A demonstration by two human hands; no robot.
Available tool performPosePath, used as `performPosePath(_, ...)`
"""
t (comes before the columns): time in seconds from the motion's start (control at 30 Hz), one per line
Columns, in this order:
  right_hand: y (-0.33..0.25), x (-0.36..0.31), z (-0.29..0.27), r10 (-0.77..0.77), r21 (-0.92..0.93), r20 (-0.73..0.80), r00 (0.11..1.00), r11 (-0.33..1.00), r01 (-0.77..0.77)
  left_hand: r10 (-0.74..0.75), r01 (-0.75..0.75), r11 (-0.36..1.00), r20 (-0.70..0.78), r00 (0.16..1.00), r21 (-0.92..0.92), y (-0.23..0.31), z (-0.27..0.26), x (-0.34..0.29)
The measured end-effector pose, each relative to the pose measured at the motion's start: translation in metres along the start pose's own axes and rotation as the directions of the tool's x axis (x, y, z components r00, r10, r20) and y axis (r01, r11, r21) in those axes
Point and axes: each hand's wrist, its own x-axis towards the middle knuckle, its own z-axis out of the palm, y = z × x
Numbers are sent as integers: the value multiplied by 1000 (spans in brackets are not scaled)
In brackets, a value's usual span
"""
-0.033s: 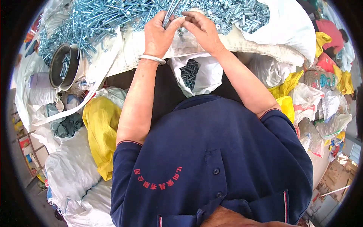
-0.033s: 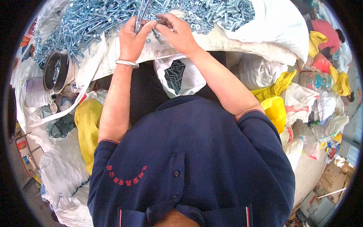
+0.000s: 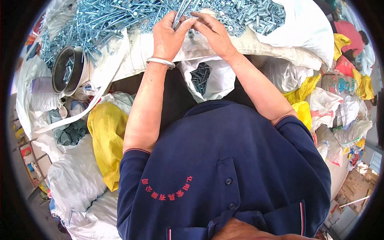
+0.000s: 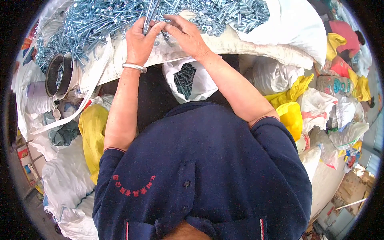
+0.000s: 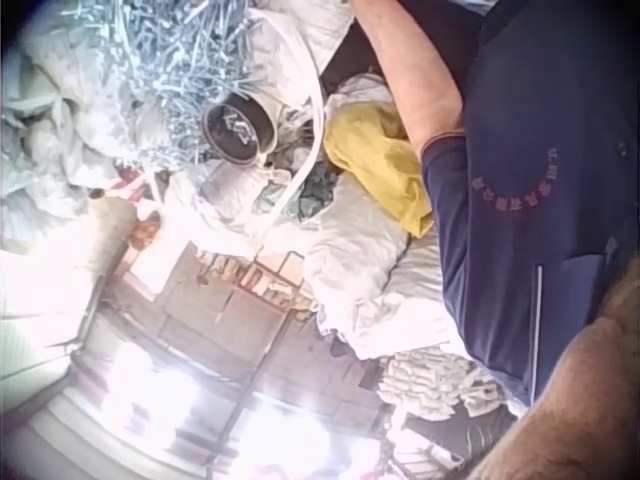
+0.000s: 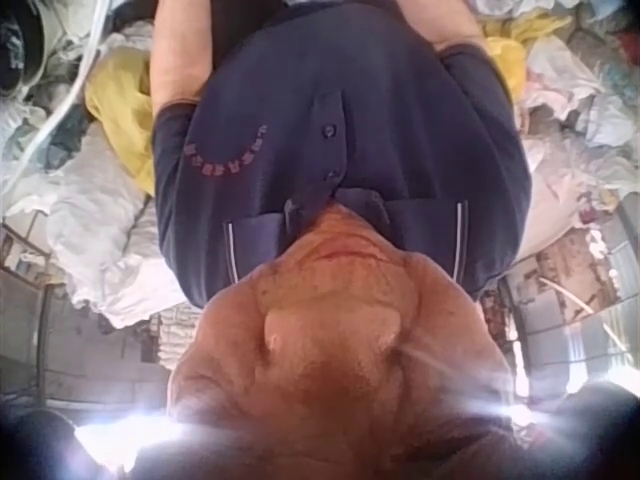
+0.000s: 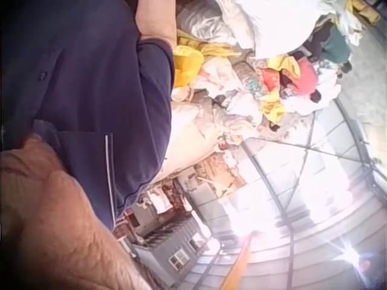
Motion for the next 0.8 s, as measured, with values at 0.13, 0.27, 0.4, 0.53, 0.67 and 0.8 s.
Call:
performPosePath(0.13,5,-9,11,-36,88,-36,999,995,39,25,-25,1000,-1,1000,-8,-14,1,2)
performPosePath(0.27,3,-10,1,110,188,-130,985,979,-85,81,-80,995,-13,997,57,-7,2,2)
performPosePath(0.4,5,-7,7,54,206,-65,996,978,-40,60,-58,996,-19,998,62,-6,1,3)
performPosePath(0.53,11,-1,7,26,128,-136,990,992,-8,38,-38,998,5,999,58,-4,4,2)
performPosePath(0.67,4,-6,10,76,160,-139,987,986,-53,81,-81,994,5,997,70,-5,2,1)
performPosePath(0.8,13,0,14,-33,162,-203,979,985,67,51,-53,994,23,998,99,-3,2,1)
